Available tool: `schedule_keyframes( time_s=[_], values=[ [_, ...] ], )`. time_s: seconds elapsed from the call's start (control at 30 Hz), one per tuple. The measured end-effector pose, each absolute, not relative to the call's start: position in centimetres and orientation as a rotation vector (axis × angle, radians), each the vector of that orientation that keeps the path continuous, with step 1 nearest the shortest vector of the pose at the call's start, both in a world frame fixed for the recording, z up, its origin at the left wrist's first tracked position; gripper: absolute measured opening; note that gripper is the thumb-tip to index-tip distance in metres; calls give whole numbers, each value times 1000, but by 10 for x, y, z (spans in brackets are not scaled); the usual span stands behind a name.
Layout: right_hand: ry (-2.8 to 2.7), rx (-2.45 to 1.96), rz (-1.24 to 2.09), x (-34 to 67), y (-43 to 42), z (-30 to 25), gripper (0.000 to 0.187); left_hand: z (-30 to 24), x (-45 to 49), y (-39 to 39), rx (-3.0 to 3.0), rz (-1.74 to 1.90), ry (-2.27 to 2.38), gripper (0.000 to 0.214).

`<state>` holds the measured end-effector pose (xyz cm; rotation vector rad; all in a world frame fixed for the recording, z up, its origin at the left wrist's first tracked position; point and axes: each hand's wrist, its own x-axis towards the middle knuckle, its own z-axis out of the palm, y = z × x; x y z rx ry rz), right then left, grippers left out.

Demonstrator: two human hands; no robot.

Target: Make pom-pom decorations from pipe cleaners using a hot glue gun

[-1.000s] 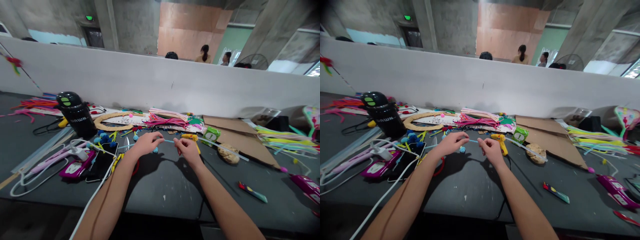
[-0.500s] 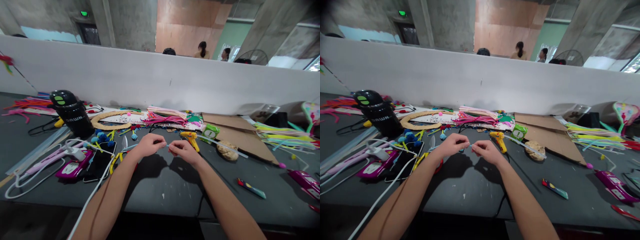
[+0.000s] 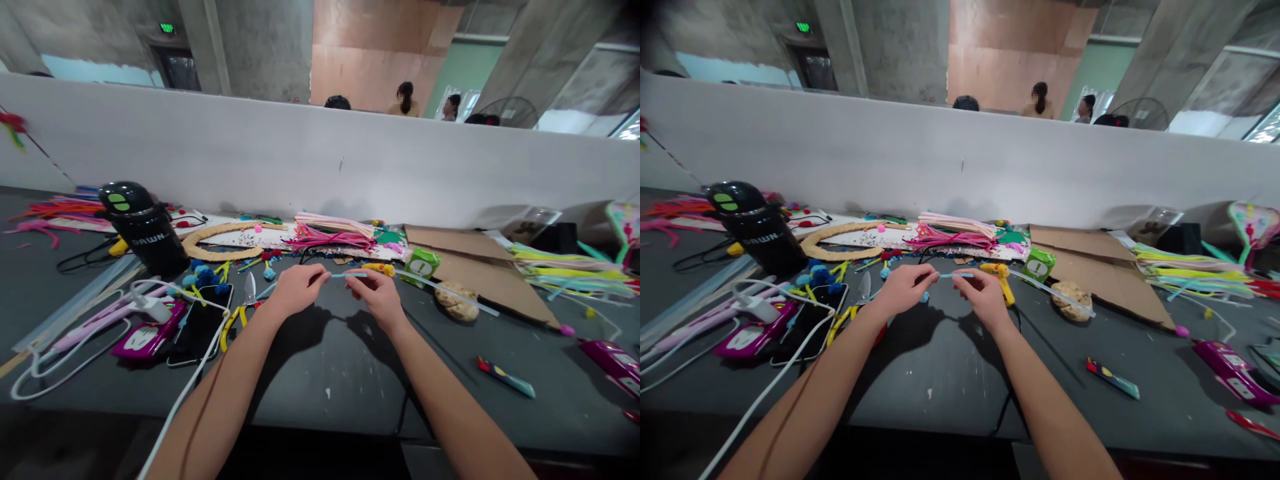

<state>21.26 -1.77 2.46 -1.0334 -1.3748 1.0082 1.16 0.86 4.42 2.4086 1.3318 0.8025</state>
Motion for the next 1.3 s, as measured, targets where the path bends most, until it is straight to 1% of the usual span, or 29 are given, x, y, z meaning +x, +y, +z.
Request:
schedule_keyframes(
  time_s=[0.27,0.33,0.47,0.53,0.57,0.63,0.67,0.77,0.8,0.83,0.9,1.0,1.07,1.17,1.3],
  values=[
    [-1408,-1049,939,204,-24,24,29,44,24,-3,2467,914,1166,30],
    [-1315,-1018,1040,203,-22,23,31,44,26,-4,2469,917,1134,29],
    [-1028,-959,1405,199,-17,21,41,45,28,-5,2508,895,1074,28],
    [-966,-962,1487,198,-15,21,43,46,28,-5,2513,868,1072,28],
    [-961,-960,1474,199,-15,21,44,46,27,-4,2509,859,1081,28],
    [-1027,-981,1319,201,-17,23,44,47,24,-2,2487,865,1144,28],
    [-1101,-1014,1172,202,-19,25,42,47,21,0,2471,880,1201,29],
    [-1416,-1101,656,205,-28,29,29,48,13,6,2431,929,1379,34],
    [-1517,-1094,554,206,-31,30,24,47,11,8,2424,935,1409,36],
    [-1592,-1075,494,205,-33,30,21,47,10,9,2418,934,1422,36],
    [-1673,-1031,479,204,-35,28,21,46,9,10,2415,914,1398,35],
    [-1680,-1007,504,201,-32,22,22,44,14,7,2440,868,1295,33],
    [-1659,-1007,579,200,-29,18,23,43,19,3,2454,855,1229,33],
    [-1519,-1021,835,199,-25,18,27,43,25,-2,2439,864,1152,33],
    [-1141,-967,1180,203,-17,22,36,43,27,-2,2365,921,1071,31]
  ],
)
